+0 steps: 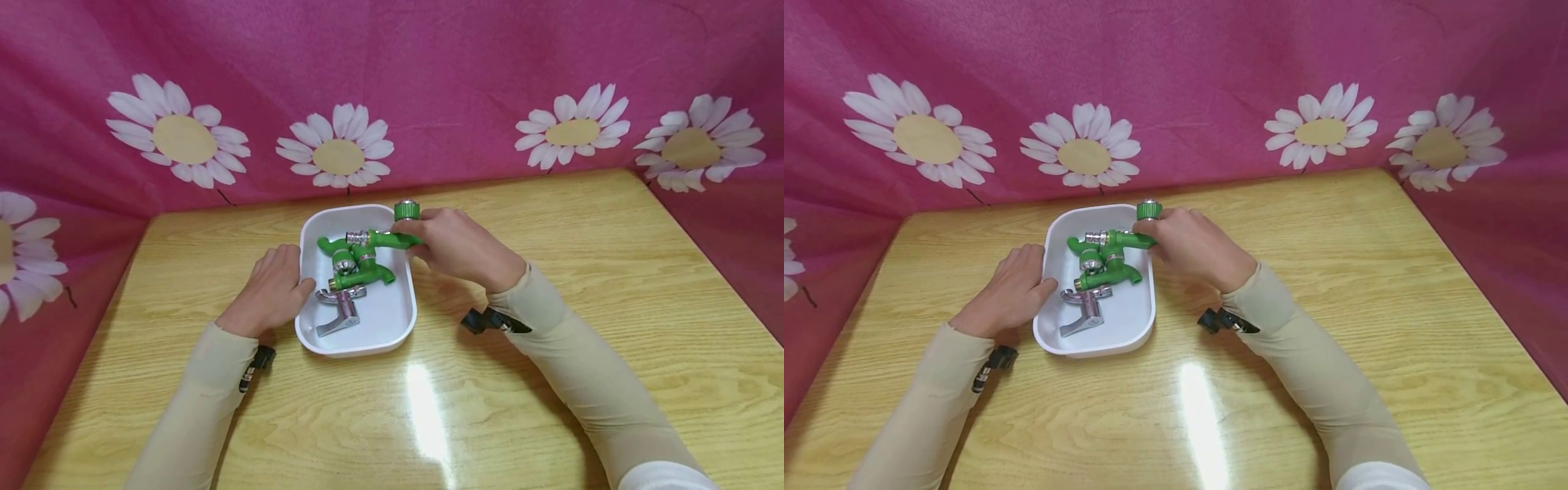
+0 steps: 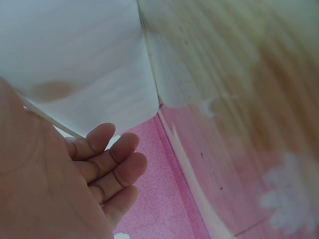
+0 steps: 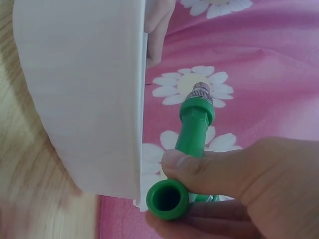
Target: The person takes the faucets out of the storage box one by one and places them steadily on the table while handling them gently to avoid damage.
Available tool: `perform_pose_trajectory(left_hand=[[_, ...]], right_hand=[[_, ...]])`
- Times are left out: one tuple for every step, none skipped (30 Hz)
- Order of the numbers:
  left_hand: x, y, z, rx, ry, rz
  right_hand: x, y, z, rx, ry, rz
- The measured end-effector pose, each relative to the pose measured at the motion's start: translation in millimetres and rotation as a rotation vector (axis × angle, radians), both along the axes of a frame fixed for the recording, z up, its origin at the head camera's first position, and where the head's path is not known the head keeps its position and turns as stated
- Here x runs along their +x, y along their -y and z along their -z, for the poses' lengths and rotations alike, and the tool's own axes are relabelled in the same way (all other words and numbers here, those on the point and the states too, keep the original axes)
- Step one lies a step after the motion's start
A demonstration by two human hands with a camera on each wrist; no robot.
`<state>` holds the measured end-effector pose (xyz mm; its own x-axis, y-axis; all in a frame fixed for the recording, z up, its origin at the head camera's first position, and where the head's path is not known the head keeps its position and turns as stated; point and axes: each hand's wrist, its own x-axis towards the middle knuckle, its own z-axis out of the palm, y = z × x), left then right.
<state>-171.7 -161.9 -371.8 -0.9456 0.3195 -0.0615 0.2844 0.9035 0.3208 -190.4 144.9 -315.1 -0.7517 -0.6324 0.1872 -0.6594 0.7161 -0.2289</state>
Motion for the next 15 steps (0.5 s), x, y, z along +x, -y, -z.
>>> perform_pose_trajectory(left_hand=[[-0.2, 0.2, 0.1, 0.0, 0.001, -0.001], [-0.5, 0.2, 0.0, 0.0, 0.004, -0.001], [-0.7, 0.3, 0.1, -0.001, 0.006, -0.002], [-1.0, 0.5, 0.3, -0.001, 0.007, -0.003], [-1.1, 0.5, 0.4, -0.001, 0.008, -0.003], [-1.3, 0.7, 0.5, -0.001, 0.008, -0.004], [-1.3, 0.9, 0.8, -0.001, 0.008, -0.005], [-1.2, 1.1, 1.1, -0.002, 0.009, -0.005], [-1.3, 1.3, 1.4, -0.003, 0.008, -0.004], [-1.3, 1.3, 1.4, -0.003, 0.007, -0.004], [-1.3, 1.4, 1.5, -0.004, 0.007, -0.005], [-1.4, 1.5, 1.5, -0.004, 0.008, -0.006], [-1.5, 1.4, 1.6, -0.005, 0.007, -0.006], [-1.6, 1.3, 1.5, -0.004, 0.008, -0.006], [-1.8, 1.2, 1.3, -0.004, 0.008, -0.006]], right_hand=[[-0.7, -0.3, 0.5, -0.003, -0.003, -0.003], [-1.3, -0.6, 0.9, -0.006, -0.009, -0.006], [-1.9, -1.0, 1.3, -0.008, -0.014, -0.007], [-2.5, -1.3, 1.7, -0.013, -0.02, -0.01], [-3.1, -1.7, 2.0, -0.017, -0.025, -0.011], [-3.4, -2.0, 2.1, -0.019, -0.025, -0.009], [-3.5, -2.2, 1.9, -0.021, -0.023, -0.005], [-4.2, -2.4, 2.1, -0.019, -0.022, -0.002], [-4.6, -2.7, 2.0, -0.018, -0.018, 0.003], [-5.1, -2.8, 1.9, -0.013, -0.016, 0.006], [-5.6, -3.0, 1.6, -0.007, -0.013, 0.012], [-6.0, -3.2, 1.5, -0.003, -0.009, 0.015], [-6.5, -3.4, 1.3, 0.0, -0.009, 0.02], [-6.9, -3.6, 1.3, 0.004, -0.009, 0.024], [-7.2, -3.9, 1.2, 0.008, -0.01, 0.027]])
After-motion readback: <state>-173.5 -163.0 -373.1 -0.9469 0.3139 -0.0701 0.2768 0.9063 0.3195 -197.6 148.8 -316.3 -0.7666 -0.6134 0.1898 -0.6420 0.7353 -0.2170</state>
